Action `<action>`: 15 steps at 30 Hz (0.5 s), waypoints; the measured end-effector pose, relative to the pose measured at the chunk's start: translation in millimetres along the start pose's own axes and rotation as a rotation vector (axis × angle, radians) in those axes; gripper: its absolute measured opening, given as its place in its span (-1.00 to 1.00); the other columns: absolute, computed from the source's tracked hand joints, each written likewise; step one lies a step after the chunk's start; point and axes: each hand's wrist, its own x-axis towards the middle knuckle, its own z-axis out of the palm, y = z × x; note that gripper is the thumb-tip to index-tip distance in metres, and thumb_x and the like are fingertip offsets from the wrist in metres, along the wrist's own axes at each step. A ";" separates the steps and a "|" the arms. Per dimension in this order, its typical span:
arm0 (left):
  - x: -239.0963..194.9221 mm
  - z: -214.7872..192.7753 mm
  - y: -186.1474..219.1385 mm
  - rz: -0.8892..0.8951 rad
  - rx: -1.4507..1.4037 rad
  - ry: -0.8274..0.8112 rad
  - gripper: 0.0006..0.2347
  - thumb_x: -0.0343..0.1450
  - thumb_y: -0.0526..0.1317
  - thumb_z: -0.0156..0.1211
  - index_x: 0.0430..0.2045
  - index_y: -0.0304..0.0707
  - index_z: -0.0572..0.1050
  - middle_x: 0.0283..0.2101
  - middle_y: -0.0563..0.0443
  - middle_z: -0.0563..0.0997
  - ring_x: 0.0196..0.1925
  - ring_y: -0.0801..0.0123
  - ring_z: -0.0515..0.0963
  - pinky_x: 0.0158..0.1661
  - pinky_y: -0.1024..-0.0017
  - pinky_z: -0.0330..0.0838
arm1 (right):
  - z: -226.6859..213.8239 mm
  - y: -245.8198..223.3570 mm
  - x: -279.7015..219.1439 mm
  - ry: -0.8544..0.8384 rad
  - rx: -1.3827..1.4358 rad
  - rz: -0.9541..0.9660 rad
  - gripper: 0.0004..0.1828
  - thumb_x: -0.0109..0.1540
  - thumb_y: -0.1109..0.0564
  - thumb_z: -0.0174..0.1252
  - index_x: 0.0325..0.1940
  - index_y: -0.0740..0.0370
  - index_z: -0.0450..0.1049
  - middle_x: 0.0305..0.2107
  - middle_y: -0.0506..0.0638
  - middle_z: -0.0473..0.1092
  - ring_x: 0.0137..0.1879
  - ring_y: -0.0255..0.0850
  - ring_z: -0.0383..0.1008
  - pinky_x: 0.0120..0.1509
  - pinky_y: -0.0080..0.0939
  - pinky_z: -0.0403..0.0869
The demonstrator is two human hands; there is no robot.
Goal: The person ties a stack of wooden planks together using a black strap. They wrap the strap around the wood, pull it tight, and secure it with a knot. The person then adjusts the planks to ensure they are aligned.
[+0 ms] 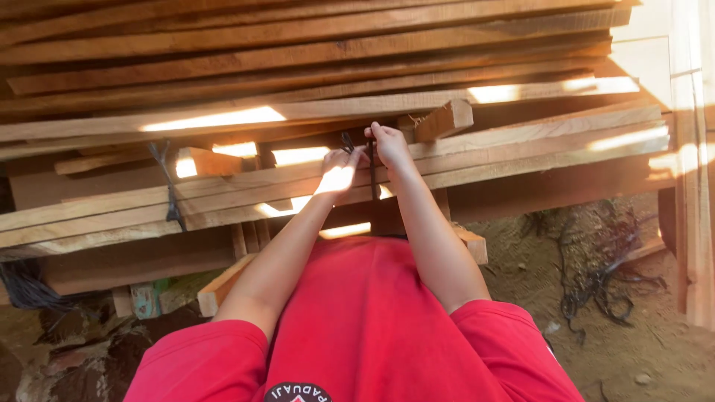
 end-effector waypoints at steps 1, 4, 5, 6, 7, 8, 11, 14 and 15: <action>4.8 -1.3 -1.0 0.006 0.007 0.012 -0.48 0.63 0.18 -0.37 -0.27 -0.13 0.59 -0.01 -0.07 0.68 0.29 0.23 0.51 0.40 0.20 0.04 | 5.8 -10.0 -1.0 -0.003 0.005 -0.014 -0.63 0.38 -0.20 0.05 -0.12 0.02 0.65 -0.31 0.02 0.49 -0.22 -0.15 0.40 -0.16 -0.22 0.28; 13.4 2.9 -13.2 0.019 -0.144 0.037 -0.50 0.62 0.10 -0.16 -0.52 -0.25 0.59 -0.21 -0.08 0.71 0.21 0.22 0.57 0.45 0.27 -0.03 | 18.7 -15.4 -7.9 -0.020 -0.022 0.004 -0.68 0.34 -0.24 0.12 -0.13 -0.13 0.69 -0.30 -0.07 0.58 -0.25 -0.23 0.56 -0.23 -0.25 0.52; 20.1 1.5 -21.7 -0.051 -0.197 0.006 -0.52 0.61 0.09 -0.12 -0.48 -0.29 0.61 -0.15 -0.15 0.69 0.27 0.11 0.50 0.46 0.21 -0.01 | 22.9 -11.8 -6.5 -0.029 0.010 -0.063 -0.69 0.33 -0.21 0.18 -0.14 -0.04 0.69 -0.36 -0.03 0.58 -0.27 -0.24 0.58 -0.26 -0.29 0.57; 21.3 4.9 -30.8 -0.127 -0.253 -0.034 -0.54 0.59 0.08 -0.07 -0.45 -0.32 0.63 -0.09 -0.22 0.67 0.34 0.01 0.44 0.47 0.16 0.01 | 25.7 -2.2 -9.3 -0.036 0.040 -0.120 -0.69 0.32 -0.17 0.24 -0.14 0.05 0.70 -0.41 0.01 0.58 -0.29 -0.26 0.61 -0.29 -0.34 0.63; 8.1 -5.5 -11.7 -0.133 -0.254 -0.044 -0.54 0.59 0.08 -0.07 -0.45 -0.32 0.63 -0.09 -0.22 0.67 0.34 0.01 0.44 0.47 0.16 0.01 | 23.5 -7.2 -32.1 -0.032 0.040 -0.108 -0.69 0.32 -0.17 0.24 -0.14 0.05 0.70 -0.41 0.01 0.58 -0.29 -0.26 0.61 -0.29 -0.34 0.63; -0.7 -18.1 9.0 -0.136 -0.331 -0.045 -0.54 0.57 0.10 -0.03 -0.45 -0.34 0.63 -0.03 -0.25 0.65 0.35 -0.06 0.41 0.45 0.11 0.05 | 20.7 -16.3 -51.9 -0.017 0.144 -0.177 -0.49 0.37 -0.26 0.02 -0.07 0.18 0.65 -0.31 0.06 0.56 -0.21 -0.25 0.58 -0.27 -0.34 0.60; 1.5 -19.7 9.9 -0.156 -0.422 -0.056 -0.59 0.56 0.13 -0.05 -0.41 -0.10 0.67 0.08 -0.17 0.62 0.39 -0.03 0.37 0.43 0.13 0.09 | 11.4 -13.6 -90.9 0.139 0.062 -0.377 -0.49 0.44 -0.21 -0.10 -0.06 0.21 0.59 -0.22 0.09 0.57 -0.07 -0.13 0.57 -0.05 -0.14 0.52; 11.1 -7.2 -4.4 -0.205 -0.423 -0.057 -0.62 0.56 0.15 -0.13 -0.39 0.20 0.70 -0.05 0.05 0.66 0.30 0.15 0.46 0.37 0.20 0.21 | 9.9 16.5 -100.2 0.295 -0.271 -0.775 -0.85 0.32 0.03 0.20 -0.13 0.11 0.58 -0.26 0.02 0.55 -0.04 -0.01 0.55 0.10 0.00 0.46; 14.2 -3.7 -5.4 -0.232 -0.411 -0.041 -0.61 0.56 0.15 -0.15 -0.43 0.24 0.69 -0.23 0.17 0.71 0.17 0.23 0.58 0.31 0.22 0.31 | 9.7 27.7 -99.7 0.307 -0.420 -1.050 -0.82 0.20 0.15 0.41 -0.14 0.10 0.59 -0.29 -0.03 0.50 -0.07 -0.01 0.52 0.07 -0.06 0.47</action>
